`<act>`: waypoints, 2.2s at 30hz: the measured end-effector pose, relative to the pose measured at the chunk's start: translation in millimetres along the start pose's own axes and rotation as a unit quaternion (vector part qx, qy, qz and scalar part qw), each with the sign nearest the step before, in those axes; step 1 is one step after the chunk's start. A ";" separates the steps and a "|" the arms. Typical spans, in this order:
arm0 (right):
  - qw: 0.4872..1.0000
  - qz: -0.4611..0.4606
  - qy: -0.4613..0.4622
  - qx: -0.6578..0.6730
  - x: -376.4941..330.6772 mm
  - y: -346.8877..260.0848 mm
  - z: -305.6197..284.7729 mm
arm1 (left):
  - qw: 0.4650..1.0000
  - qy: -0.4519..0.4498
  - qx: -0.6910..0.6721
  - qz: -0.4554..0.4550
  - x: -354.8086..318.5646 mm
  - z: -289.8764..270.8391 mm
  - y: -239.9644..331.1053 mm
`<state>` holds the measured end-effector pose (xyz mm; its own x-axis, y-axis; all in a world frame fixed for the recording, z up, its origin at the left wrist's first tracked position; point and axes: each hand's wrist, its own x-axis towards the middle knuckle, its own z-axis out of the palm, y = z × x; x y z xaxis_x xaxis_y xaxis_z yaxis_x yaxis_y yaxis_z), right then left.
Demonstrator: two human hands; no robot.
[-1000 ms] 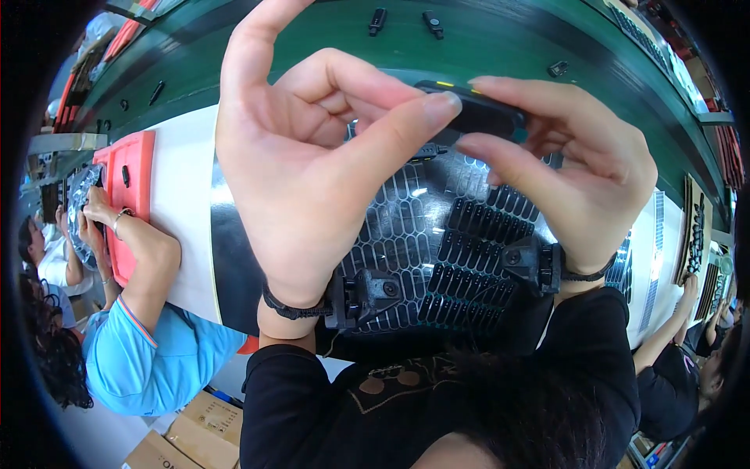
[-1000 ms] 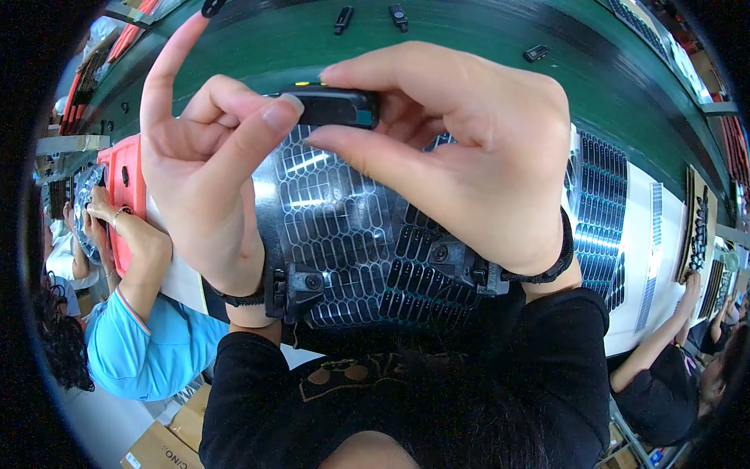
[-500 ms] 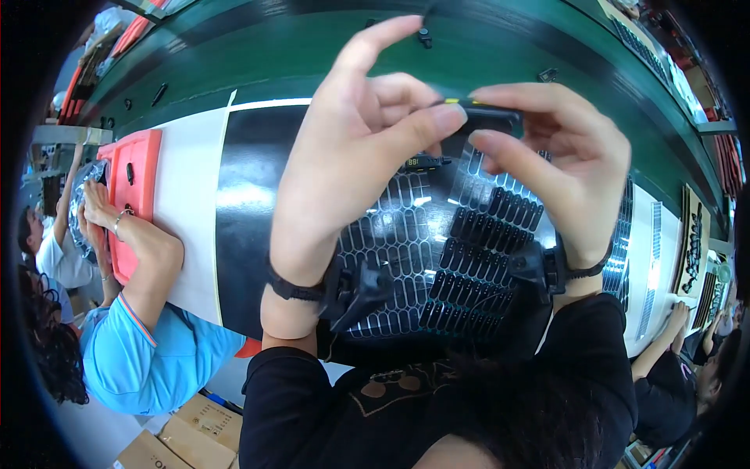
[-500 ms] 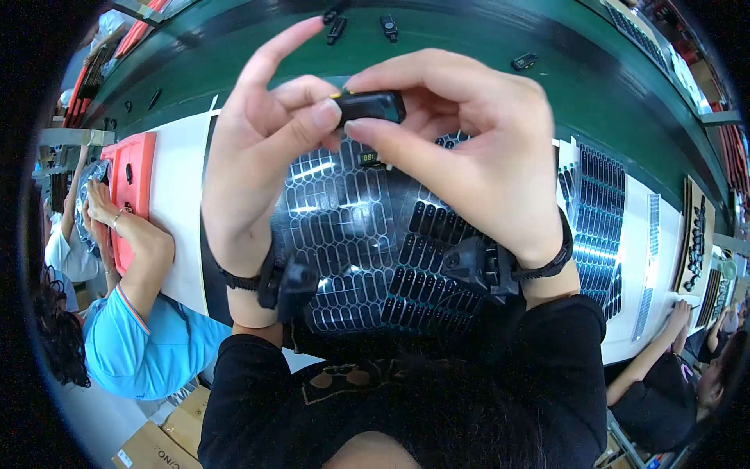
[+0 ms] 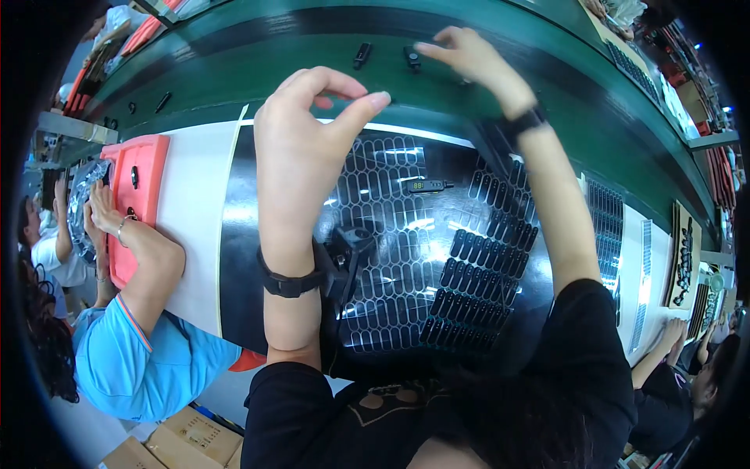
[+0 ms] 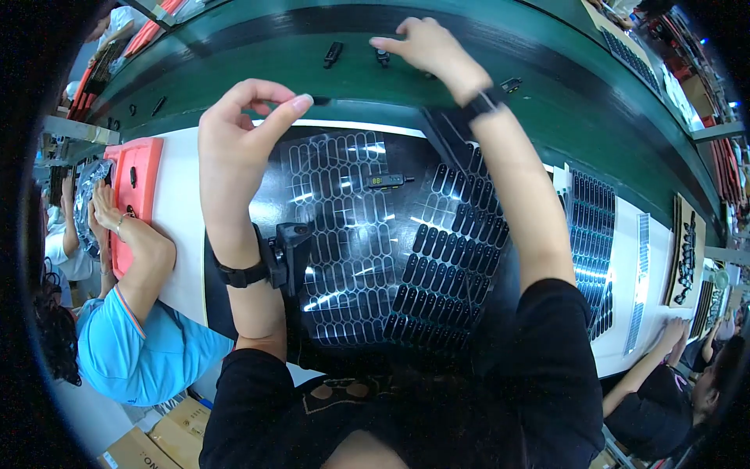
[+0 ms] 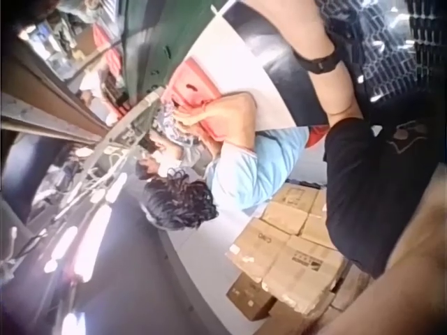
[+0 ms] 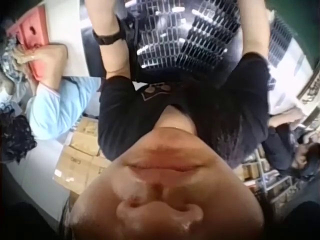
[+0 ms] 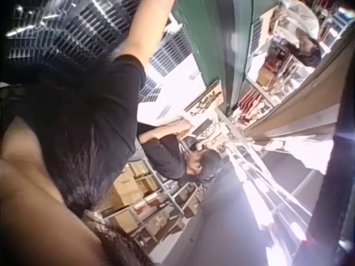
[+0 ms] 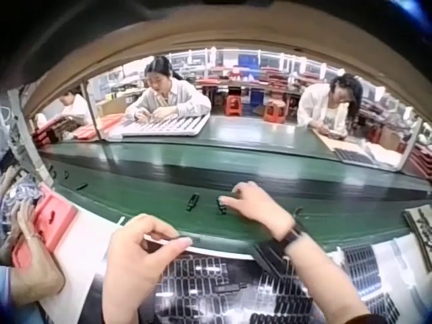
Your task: The person peels a screen protector from a sheet, presses it onto a digital display unit, and places the device onto a conveyor belt, repeating the process for several units.
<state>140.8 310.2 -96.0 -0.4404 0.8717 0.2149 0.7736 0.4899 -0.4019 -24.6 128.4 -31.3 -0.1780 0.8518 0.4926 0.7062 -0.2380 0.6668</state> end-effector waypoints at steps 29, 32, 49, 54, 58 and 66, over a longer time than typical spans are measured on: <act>0.914 -0.160 0.083 0.363 -166.4 -106.4 -87.3 | 0.835 -0.113 -0.531 -0.090 -34.8 -12.5 45.4; 0.923 -0.179 0.095 0.327 -165.8 -109.8 -88.7 | 0.840 -0.103 -0.525 -0.088 -34.9 -13.2 48.0; 0.945 -0.180 0.135 0.235 -163.4 -119.4 -94.2 | 0.911 -0.032 -0.403 -0.079 -28.9 -6.0 52.2; 0.929 -0.157 0.117 0.315 -160.3 -112.3 -90.0 | 0.955 -0.009 -0.297 -0.018 -29.3 -4.5 53.4; 0.927 -0.127 0.095 0.340 -160.5 -105.4 -92.2 | 0.994 -0.065 0.053 -0.064 -21.9 -4.1 60.3; 0.886 -0.037 -0.021 0.461 -146.6 -86.4 -78.5 | 0.964 -0.121 -0.235 -0.017 -20.7 23.0 25.2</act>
<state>174.3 141.0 -22.9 -0.5058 0.8269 0.2459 0.0493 0.3122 -0.9487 12.6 115.5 -37.5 0.0096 0.9331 0.3596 0.3051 -0.3452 0.8876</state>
